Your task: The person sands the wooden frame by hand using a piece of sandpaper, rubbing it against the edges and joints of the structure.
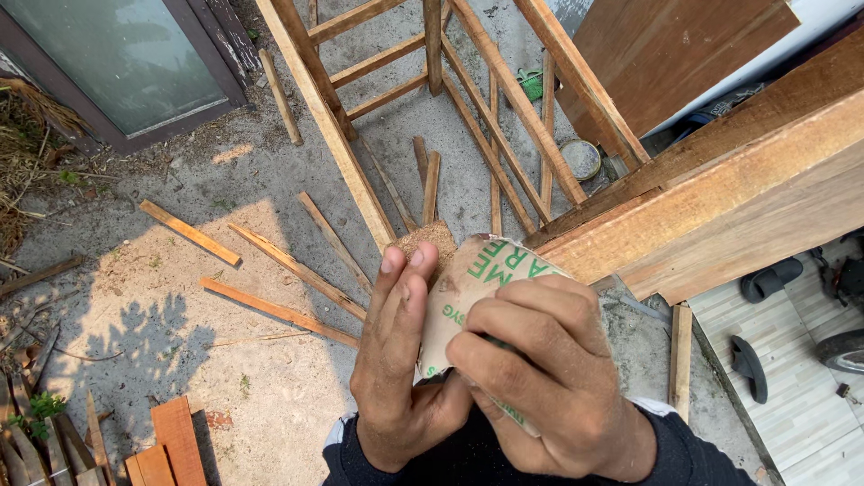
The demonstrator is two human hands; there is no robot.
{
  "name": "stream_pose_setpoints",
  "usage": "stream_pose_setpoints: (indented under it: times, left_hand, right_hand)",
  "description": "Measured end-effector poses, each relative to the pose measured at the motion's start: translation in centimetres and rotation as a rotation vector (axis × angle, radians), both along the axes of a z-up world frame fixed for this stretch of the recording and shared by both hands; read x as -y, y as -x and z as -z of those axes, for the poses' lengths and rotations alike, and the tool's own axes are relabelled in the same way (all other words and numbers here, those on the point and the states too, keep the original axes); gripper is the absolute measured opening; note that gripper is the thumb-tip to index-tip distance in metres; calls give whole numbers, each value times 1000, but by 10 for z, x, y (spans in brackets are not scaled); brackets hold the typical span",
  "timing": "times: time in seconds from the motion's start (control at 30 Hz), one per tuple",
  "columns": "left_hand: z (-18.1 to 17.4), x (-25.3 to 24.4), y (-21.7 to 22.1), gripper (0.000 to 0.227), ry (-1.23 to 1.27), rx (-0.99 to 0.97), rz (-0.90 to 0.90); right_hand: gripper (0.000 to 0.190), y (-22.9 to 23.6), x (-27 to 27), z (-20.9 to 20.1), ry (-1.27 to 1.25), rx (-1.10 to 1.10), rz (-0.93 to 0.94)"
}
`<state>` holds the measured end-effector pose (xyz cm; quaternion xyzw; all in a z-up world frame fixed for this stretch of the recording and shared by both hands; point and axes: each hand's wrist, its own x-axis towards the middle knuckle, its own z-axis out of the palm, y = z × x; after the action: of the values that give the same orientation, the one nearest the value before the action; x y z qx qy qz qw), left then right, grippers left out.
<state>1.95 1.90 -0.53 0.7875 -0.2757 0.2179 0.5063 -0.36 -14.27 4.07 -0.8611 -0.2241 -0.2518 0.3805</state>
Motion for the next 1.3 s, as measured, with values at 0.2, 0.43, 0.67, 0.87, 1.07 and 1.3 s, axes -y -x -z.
stream_pose_setpoints:
  times: [0.2,0.43,0.67,0.87,1.07,1.3]
  left_hand:
    - [1,1,-1,82,-12,-29,64]
    - [3,2,3,86,25,-59,-28]
    - [-1,13,7,68,-90,-36,-172]
    - [-14,16,2,45,-176,40,-208]
    - [-1,18,0,37,-155,46,-215]
    - [-9,15,2,53,-165,30,-249]
  right_hand:
    - [8,-12,41,7,-110,-8,365]
    - [17,-4,20,3,-20,-1,-50]
    - [9,-21,76,18,-42,4,342]
    - [13,-7,47,16,21,23,-31]
    - [2,-17,103,21,-65,-5,375]
    - [17,-7,55,15,52,27,43]
